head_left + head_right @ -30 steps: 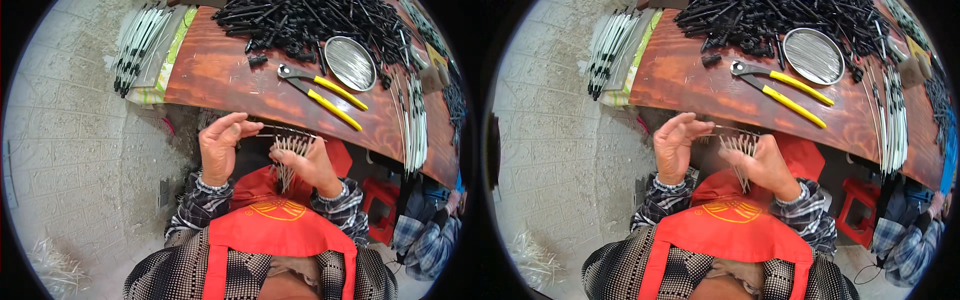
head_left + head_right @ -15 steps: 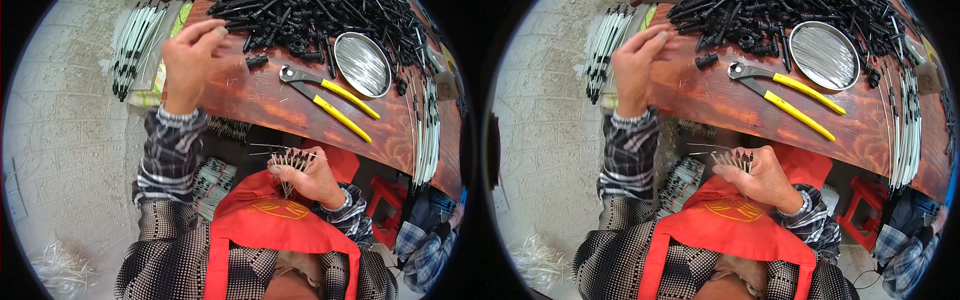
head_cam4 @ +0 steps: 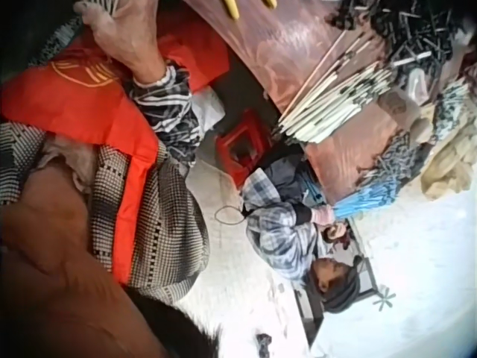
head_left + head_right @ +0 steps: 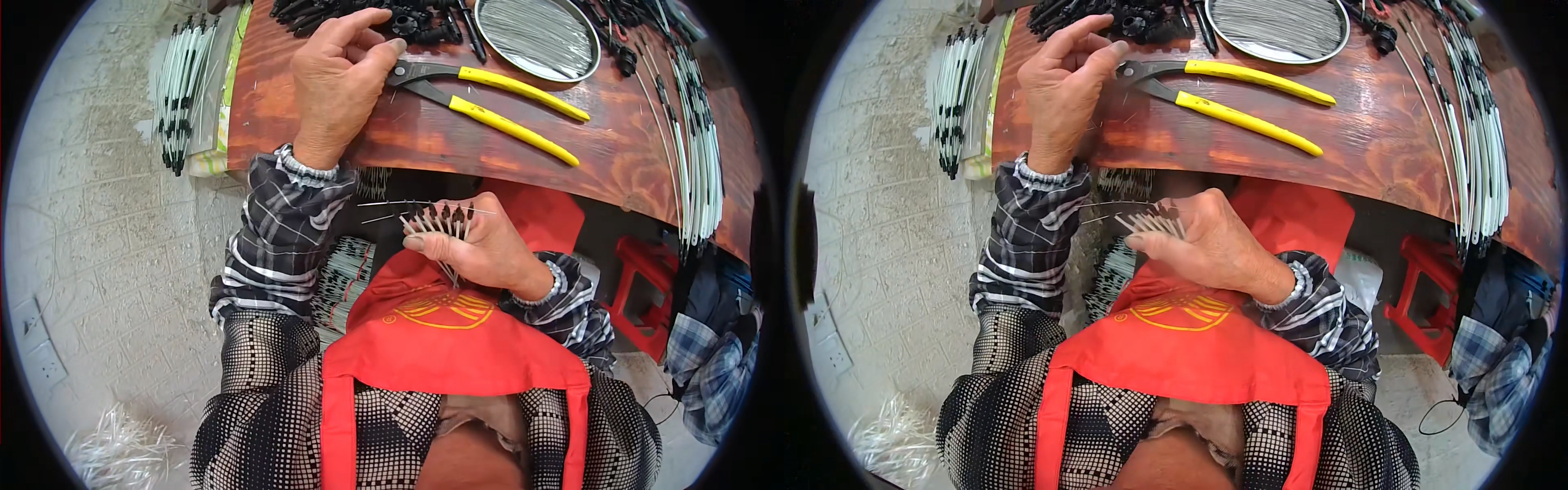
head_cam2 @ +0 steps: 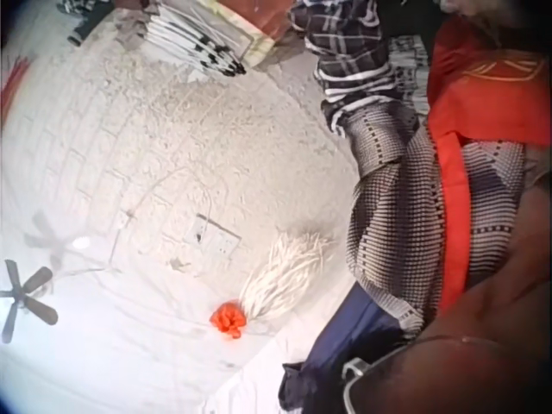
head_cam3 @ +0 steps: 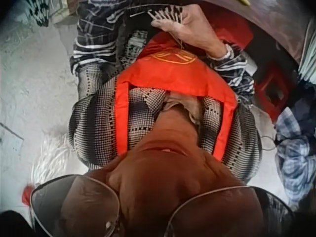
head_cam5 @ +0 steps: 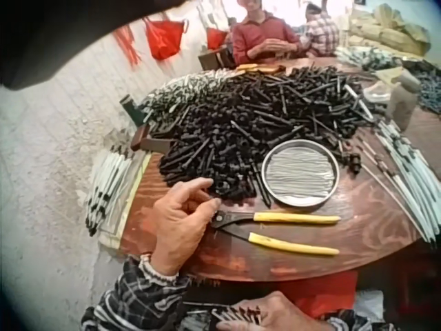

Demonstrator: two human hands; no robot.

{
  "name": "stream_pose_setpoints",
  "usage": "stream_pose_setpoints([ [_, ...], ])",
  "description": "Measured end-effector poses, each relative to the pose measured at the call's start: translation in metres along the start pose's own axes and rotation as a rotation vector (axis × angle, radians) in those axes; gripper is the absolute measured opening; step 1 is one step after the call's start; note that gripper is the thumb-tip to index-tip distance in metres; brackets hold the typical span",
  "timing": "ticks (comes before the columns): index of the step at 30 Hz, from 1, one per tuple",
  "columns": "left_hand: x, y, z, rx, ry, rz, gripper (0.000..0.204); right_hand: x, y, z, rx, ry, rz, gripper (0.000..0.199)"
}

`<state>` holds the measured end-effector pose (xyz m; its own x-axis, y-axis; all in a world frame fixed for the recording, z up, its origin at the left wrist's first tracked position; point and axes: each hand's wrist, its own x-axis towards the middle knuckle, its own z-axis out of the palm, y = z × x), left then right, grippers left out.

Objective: Group multiple electrical wires into plastic connector housings and secure them using pliers.

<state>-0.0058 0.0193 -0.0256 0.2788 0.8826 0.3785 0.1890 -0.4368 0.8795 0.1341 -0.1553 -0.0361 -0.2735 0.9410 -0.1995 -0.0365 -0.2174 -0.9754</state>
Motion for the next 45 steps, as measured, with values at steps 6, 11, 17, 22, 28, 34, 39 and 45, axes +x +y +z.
stream_pose_setpoints([
  [6, 0.015, 0.002, 0.011, 0.447, -0.066, 0.145, 0.034, -0.004, 0.01, -0.001, -0.028, 0.032, -0.093, 0.014],
  [11, 0.018, -0.005, 0.005, 0.441, -0.118, 0.104, 0.03, -0.008, 0.01, -0.003, -0.056, -0.007, -0.088, 0.013],
  [17, 0.016, 0.019, -0.041, 0.145, -0.054, -0.068, 0.024, -0.008, 0.006, 0.002, -0.002, -0.009, -0.034, 0.026],
  [22, -0.009, 0.02, -0.086, 0.208, -0.136, -0.24, 0.023, -0.004, 0.013, 0.003, 0.099, -0.035, -0.023, 0.016],
  [28, -0.042, -0.012, -0.077, 0.228, -0.107, -0.149, 0.025, -0.002, 0.008, 0.012, 0.042, 0.038, -0.057, 0.021],
  [34, -0.049, -0.021, -0.055, 0.246, 0.075, 0.044, 0.038, 0.001, 0.002, 0.014, 0.028, 0.046, -0.015, 0.021],
  [39, -0.04, -0.021, -0.044, 0.281, 0.135, 0.117, 0.039, 0.004, -0.007, 0.021, 0.049, 0.019, 0.043, 0.014],
  [45, -0.011, -0.025, -0.034, 0.494, 0.015, 0.164, 0.028, 0.002, -0.01, 0.019, 0.068, -0.019, 0.095, 0.021],
])
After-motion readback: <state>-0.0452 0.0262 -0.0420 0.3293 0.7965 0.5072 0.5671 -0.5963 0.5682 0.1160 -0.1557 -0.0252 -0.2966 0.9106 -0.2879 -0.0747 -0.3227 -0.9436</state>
